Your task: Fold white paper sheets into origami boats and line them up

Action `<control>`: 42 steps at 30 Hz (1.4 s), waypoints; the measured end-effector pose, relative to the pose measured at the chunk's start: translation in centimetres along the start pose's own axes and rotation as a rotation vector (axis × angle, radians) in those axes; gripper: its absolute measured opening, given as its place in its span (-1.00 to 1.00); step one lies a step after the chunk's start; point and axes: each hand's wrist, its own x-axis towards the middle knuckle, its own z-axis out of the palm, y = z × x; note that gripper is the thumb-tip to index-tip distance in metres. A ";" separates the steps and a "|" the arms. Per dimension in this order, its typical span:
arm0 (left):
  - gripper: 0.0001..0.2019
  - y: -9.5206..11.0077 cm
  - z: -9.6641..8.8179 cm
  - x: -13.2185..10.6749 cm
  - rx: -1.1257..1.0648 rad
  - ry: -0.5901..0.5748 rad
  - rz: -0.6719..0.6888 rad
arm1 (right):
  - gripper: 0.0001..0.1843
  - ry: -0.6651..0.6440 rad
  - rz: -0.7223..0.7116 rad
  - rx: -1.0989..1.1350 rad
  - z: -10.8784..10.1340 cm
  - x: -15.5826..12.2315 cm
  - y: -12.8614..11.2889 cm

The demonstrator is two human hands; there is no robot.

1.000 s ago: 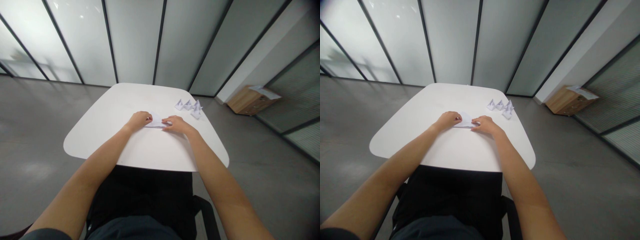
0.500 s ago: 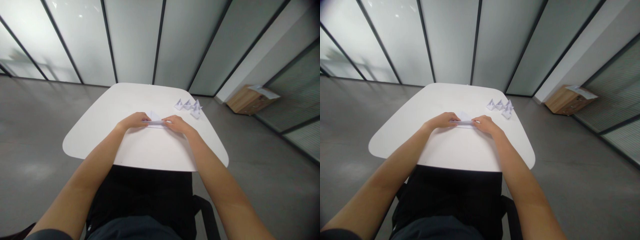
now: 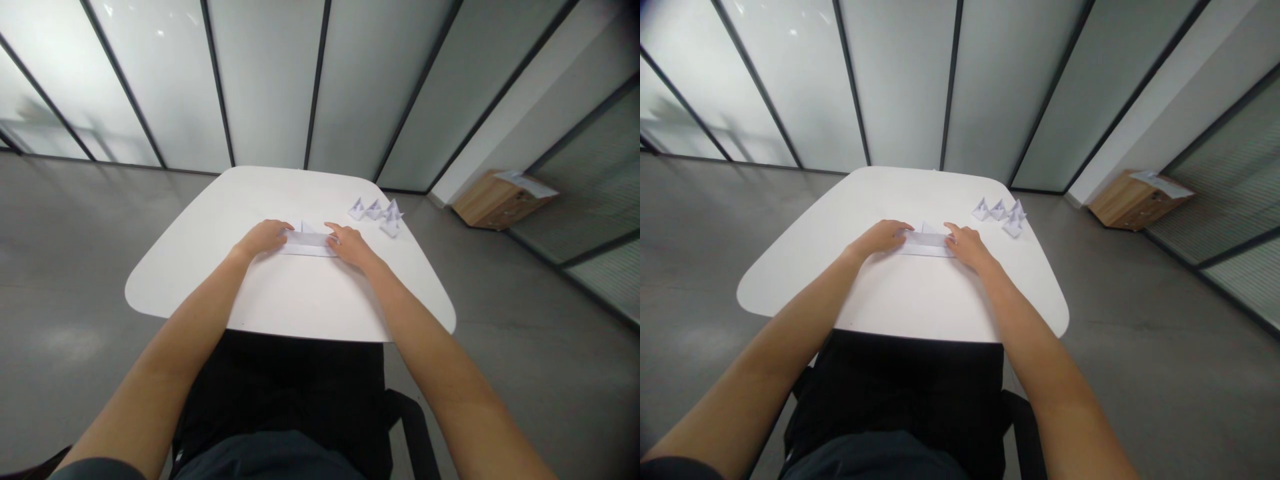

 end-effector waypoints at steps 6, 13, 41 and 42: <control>-0.48 1.5 0.5 -0.3 0.033 0.054 -0.076 | -0.42 0.079 -0.003 -0.114 0.6 0.1 -1.5; -0.47 2.8 0.7 -0.4 0.050 0.128 -0.155 | -0.43 0.094 0.014 -0.185 0.8 0.2 -3.5; -0.60 0.7 0.6 0.3 0.043 0.110 0.097 | -0.54 0.024 0.069 0.002 1.1 0.3 1.6; -0.57 1.1 0.6 0.2 0.039 0.091 0.130 | -0.52 0.027 0.065 -0.010 1.0 0.3 1.3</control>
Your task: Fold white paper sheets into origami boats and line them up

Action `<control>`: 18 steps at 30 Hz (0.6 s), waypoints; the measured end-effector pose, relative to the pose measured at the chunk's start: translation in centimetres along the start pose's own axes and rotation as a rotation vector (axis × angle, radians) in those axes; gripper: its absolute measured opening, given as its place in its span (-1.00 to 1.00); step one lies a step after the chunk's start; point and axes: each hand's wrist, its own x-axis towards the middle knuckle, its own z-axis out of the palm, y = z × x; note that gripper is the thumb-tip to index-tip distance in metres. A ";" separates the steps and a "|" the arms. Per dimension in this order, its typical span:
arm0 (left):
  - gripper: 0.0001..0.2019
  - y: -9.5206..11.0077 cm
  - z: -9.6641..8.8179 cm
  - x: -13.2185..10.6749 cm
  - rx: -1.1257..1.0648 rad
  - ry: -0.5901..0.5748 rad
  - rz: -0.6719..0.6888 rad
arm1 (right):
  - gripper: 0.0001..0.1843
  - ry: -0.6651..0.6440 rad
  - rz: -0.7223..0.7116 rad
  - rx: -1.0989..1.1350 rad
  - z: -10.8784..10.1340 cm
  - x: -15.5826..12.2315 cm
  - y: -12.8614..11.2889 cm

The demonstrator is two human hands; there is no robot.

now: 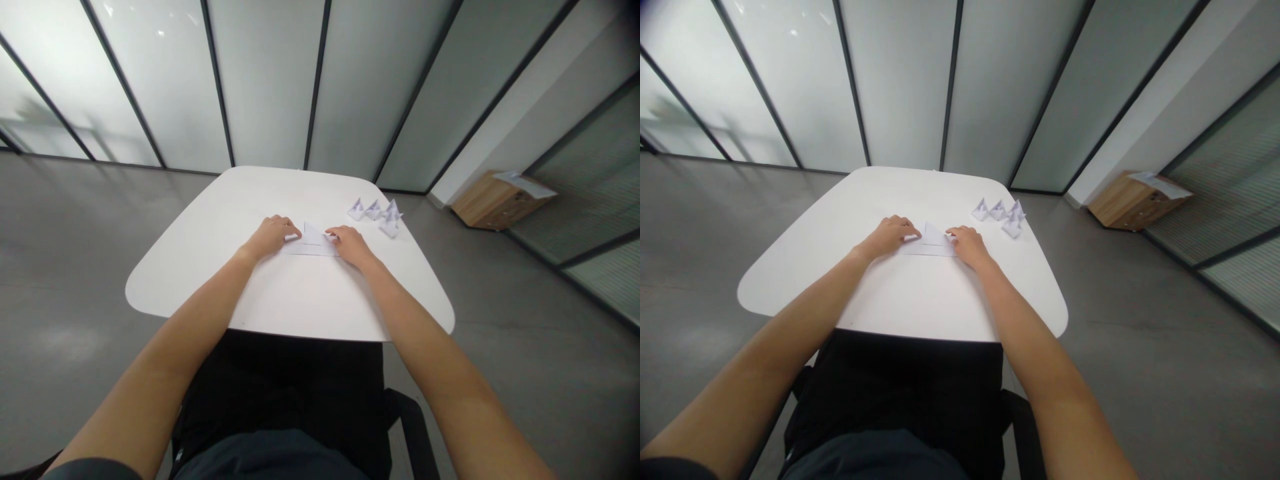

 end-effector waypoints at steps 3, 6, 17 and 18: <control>-0.55 1.4 0.2 0.2 -0.025 -0.041 0.038 | -0.44 0.002 -0.015 -0.048 -0.2 -0.3 -1.4; -0.63 2.8 0.2 0.2 -0.025 -0.011 -0.029 | -0.43 0.020 -0.040 -0.122 -0.4 -0.5 -2.6; -0.73 5.0 0.3 0.5 -0.056 0.051 -0.250 | -0.57 0.097 -0.099 -0.134 0.1 0.1 -4.7; -0.74 4.9 0.4 0.5 -0.060 0.054 -0.252 | -0.56 0.093 -0.096 -0.132 0.2 0.2 -4.7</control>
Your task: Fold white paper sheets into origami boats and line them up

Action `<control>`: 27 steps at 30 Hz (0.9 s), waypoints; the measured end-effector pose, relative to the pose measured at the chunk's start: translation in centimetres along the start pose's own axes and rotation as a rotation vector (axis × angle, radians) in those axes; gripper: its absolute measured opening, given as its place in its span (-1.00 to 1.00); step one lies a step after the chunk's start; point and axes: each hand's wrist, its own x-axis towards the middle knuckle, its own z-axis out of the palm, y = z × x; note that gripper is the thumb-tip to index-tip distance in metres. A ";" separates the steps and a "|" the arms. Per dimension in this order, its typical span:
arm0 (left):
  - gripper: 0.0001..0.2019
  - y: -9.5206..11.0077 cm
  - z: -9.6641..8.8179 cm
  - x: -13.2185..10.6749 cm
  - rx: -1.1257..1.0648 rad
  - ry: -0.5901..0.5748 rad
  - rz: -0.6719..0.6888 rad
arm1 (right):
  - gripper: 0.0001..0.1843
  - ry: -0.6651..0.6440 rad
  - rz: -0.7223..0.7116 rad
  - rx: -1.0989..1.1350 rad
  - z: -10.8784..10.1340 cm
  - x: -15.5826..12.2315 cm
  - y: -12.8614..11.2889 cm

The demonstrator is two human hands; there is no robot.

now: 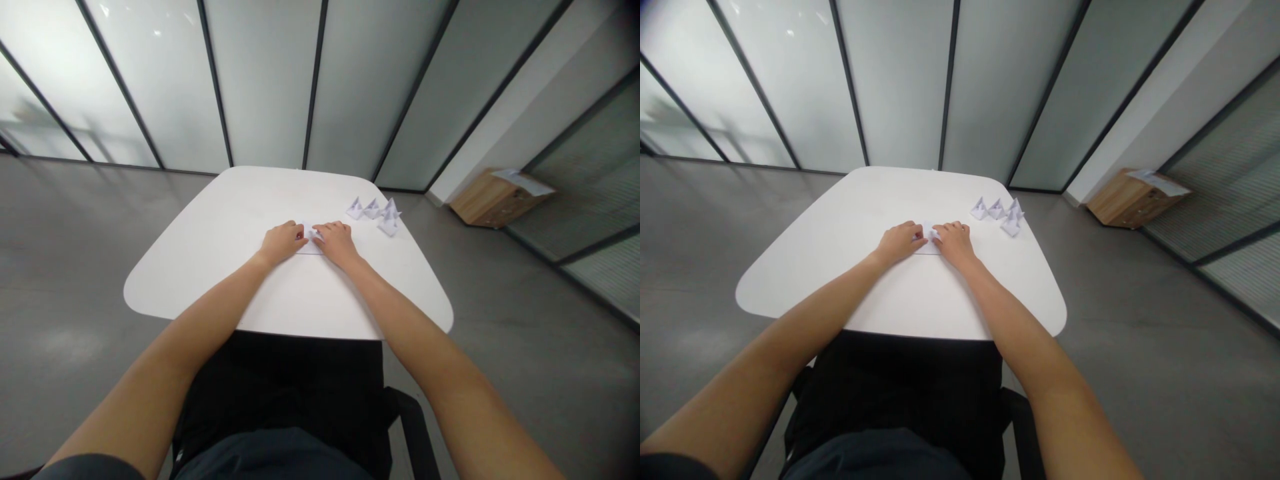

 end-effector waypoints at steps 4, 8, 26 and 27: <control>-0.75 -0.7 0.5 0.5 -0.022 -0.004 -0.010 | -0.49 -0.042 0.053 0.018 0.4 0.3 0.4; -0.74 -1.8 0.5 0.9 -0.057 -0.021 -0.005 | -0.40 -0.092 0.122 0.073 0.5 0.4 1.6; -0.11 -3.4 0.4 0.6 -0.139 0.051 0.009 | -0.22 -0.107 0.100 0.201 0.1 -0.3 2.7; -0.07 -3.4 0.3 0.6 -0.160 0.047 0.005 | -0.20 -0.100 0.106 0.215 0.1 -0.3 2.9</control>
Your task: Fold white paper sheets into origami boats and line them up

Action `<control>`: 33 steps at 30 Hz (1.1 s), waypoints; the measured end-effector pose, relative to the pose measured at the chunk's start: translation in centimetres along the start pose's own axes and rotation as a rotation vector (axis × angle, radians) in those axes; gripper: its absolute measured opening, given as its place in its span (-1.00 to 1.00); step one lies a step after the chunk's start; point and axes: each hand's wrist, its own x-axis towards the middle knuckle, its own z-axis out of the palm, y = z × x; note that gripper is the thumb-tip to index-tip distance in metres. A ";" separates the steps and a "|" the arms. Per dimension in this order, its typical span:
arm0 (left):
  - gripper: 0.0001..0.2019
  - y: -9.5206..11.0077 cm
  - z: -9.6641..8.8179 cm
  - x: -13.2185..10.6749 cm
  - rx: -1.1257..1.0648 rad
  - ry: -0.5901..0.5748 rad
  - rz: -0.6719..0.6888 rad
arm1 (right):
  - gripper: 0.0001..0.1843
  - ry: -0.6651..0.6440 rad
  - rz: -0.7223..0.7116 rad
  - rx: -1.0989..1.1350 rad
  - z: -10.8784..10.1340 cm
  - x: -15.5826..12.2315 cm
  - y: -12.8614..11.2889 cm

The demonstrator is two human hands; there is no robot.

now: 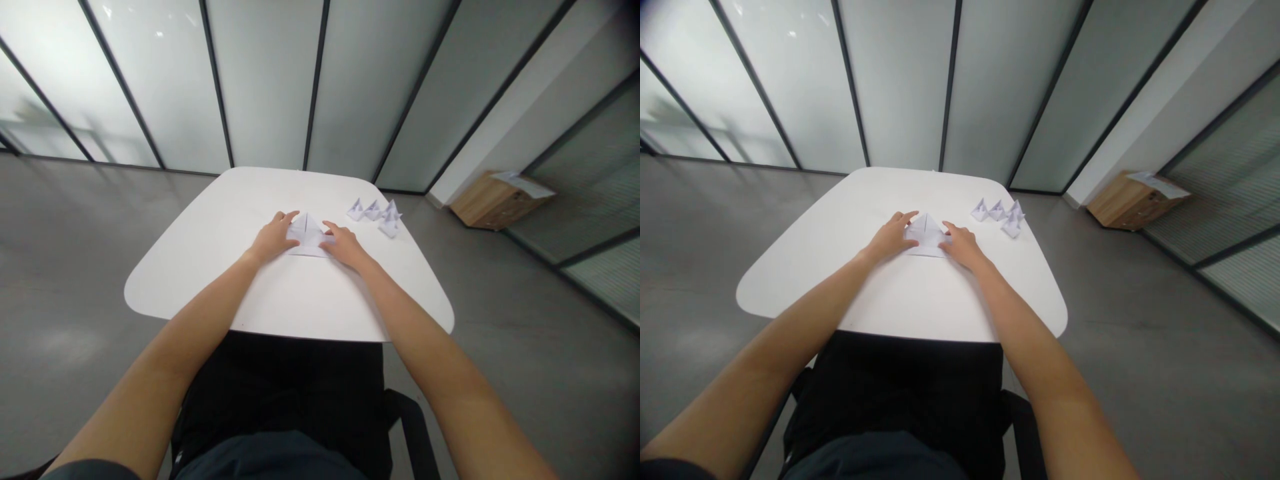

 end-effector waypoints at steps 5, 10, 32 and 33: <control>-0.01 -1.0 -0.5 0.5 -0.058 -0.044 -0.005 | -0.19 0.010 0.002 0.125 -0.4 -0.1 1.2; -0.27 -2.8 -1.4 0.7 -0.107 -0.143 -0.008 | -0.38 0.018 -0.047 0.196 -1.0 -0.3 2.2; -0.64 -2.0 -2.3 0.6 0.001 -0.164 0.219 | -0.68 0.071 -0.208 0.093 -0.3 0.4 3.7; -0.64 -2.1 -2.3 0.6 0.022 -0.190 0.213 | -0.68 0.048 -0.201 0.084 -0.2 0.4 3.6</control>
